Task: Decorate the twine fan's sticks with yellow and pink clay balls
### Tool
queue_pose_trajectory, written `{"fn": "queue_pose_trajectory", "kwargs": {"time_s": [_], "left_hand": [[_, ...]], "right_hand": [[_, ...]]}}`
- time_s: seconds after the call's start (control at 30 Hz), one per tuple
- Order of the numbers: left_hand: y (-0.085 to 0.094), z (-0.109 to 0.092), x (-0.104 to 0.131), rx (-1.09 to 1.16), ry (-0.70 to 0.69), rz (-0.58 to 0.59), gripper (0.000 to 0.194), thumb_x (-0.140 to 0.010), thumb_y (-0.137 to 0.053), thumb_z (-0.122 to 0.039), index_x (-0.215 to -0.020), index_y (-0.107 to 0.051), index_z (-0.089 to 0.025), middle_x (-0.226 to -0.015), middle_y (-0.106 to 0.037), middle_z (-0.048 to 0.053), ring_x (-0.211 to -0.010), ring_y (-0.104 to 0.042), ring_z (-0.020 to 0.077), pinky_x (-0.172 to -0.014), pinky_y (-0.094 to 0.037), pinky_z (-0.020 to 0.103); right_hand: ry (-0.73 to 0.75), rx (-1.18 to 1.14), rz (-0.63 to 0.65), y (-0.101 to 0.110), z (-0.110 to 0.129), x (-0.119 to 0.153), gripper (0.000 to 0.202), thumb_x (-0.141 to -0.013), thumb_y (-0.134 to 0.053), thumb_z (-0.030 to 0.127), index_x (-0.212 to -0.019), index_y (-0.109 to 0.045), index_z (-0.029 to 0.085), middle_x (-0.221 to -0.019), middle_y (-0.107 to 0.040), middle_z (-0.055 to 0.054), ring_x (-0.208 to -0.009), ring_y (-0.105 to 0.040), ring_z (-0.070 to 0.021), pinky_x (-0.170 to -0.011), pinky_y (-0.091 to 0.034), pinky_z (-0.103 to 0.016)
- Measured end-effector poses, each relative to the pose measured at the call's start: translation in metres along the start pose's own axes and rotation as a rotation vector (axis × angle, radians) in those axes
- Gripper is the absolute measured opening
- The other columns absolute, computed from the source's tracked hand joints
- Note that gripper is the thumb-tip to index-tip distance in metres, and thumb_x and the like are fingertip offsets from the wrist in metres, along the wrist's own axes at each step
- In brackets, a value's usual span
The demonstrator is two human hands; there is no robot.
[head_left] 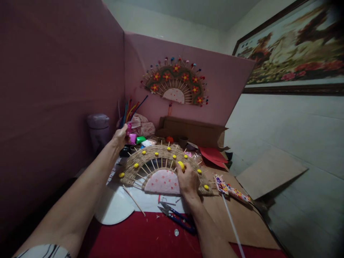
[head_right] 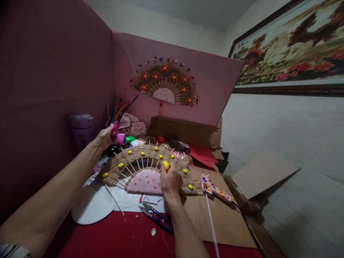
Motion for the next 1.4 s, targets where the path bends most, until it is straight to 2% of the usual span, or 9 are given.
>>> {"fn": "queue_pose_trajectory", "kwargs": {"time_s": [0.2,0.4,0.67,0.8,0.97,1.13,1.2,1.3,1.4], "left_hand": [[0.004,0.009,0.006,0.017,0.050,0.074,0.011,-0.064,-0.063,-0.010,-0.064,-0.053,-0.014,-0.056,-0.054,0.000,-0.048,-0.051,0.0117,-0.046,-0.046,0.026],[0.006,0.007,0.018,0.086,-0.003,-0.059,0.025,-0.057,-0.063,0.000,-0.071,-0.049,-0.015,-0.061,-0.054,-0.001,-0.054,-0.057,0.0132,-0.053,-0.052,0.030],[-0.018,-0.014,0.044,0.139,-0.184,0.004,0.025,-0.063,-0.064,-0.008,-0.085,-0.054,-0.012,-0.070,-0.057,0.000,-0.057,-0.056,0.0104,-0.058,-0.050,0.025],[-0.014,-0.011,0.040,0.003,-0.236,0.015,0.021,-0.068,-0.060,-0.015,-0.089,-0.059,-0.010,-0.073,-0.060,0.002,-0.061,-0.057,0.0115,-0.060,-0.049,0.024],[0.004,0.003,0.025,-0.265,-0.190,-0.075,0.030,-0.062,-0.059,-0.007,-0.091,-0.063,-0.012,-0.082,-0.066,0.008,-0.079,-0.063,0.0207,-0.071,-0.051,0.031],[0.020,0.012,0.018,-0.789,-0.296,-0.158,0.033,-0.063,-0.063,-0.013,-0.096,-0.064,-0.012,-0.098,-0.067,0.017,-0.101,-0.060,0.0327,-0.081,-0.047,0.038],[0.022,0.016,0.017,-0.902,-0.285,-0.141,0.035,-0.067,-0.062,-0.018,-0.101,-0.063,-0.010,-0.102,-0.066,0.021,-0.100,-0.061,0.0345,-0.078,-0.047,0.038],[0.023,0.021,0.017,-1.017,-0.259,-0.109,0.038,-0.069,-0.062,-0.024,-0.103,-0.063,-0.009,-0.102,-0.066,0.024,-0.098,-0.062,0.0362,-0.073,-0.047,0.038],[0.021,0.022,0.022,-1.121,-0.242,-0.066,0.031,-0.071,-0.060,-0.026,-0.097,-0.065,-0.009,-0.099,-0.066,0.025,-0.095,-0.062,0.0379,-0.071,-0.047,0.039]], "right_hand": [[0.012,0.016,-0.056,0.002,0.001,0.001,0.043,-0.089,-0.038,0.055,-0.090,-0.063,0.020,-0.074,-0.070,-0.008,-0.067,-0.061,-0.0212,-0.056,-0.025,-0.028],[0.008,0.031,-0.106,0.008,0.004,0.004,0.041,-0.090,-0.039,0.052,-0.096,-0.062,0.019,-0.072,-0.069,-0.008,-0.063,-0.060,-0.0204,-0.055,-0.024,-0.028],[0.011,-0.549,-0.249,0.005,0.000,-0.002,0.043,-0.083,-0.047,0.053,-0.104,-0.054,0.016,-0.088,-0.069,-0.010,-0.074,-0.063,-0.0202,-0.063,-0.041,-0.026],[0.008,-0.611,-0.289,0.006,0.000,-0.003,0.043,-0.081,-0.049,0.051,-0.103,-0.052,0.015,-0.093,-0.067,-0.013,-0.077,-0.063,-0.0209,-0.067,-0.044,-0.028],[0.024,-0.647,-0.240,0.004,0.000,-0.003,0.045,-0.083,-0.045,0.054,-0.102,-0.054,0.014,-0.083,-0.068,-0.011,-0.070,-0.064,-0.0204,-0.063,-0.044,-0.028],[0.038,-0.662,-0.247,0.004,0.000,-0.003,0.046,-0.085,-0.044,0.056,-0.100,-0.058,0.015,-0.065,-0.065,-0.004,-0.060,-0.061,-0.0180,-0.060,-0.043,-0.027],[0.020,-0.820,-0.182,0.003,0.001,-0.004,0.046,-0.083,-0.047,0.058,-0.095,-0.057,0.015,-0.060,-0.062,-0.001,-0.050,-0.056,-0.0142,-0.051,-0.041,-0.024],[-0.017,-1.190,0.028,0.001,0.004,-0.005,0.046,-0.079,-0.050,0.062,-0.085,-0.053,0.016,-0.061,-0.062,0.001,-0.038,-0.047,-0.0086,-0.036,-0.033,-0.020],[-0.005,-1.427,0.200,0.001,0.008,-0.005,0.044,-0.078,-0.053,0.060,-0.077,-0.051,0.017,-0.062,-0.061,0.001,-0.039,-0.046,-0.0067,-0.034,-0.032,-0.017]]}}
Point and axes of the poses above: each hand's wrist, its own x-axis away from the middle knuckle, its own y-axis out of the back of the hand, z = x × y, the point moved 2 cm from there along -x, towards the middle knuckle
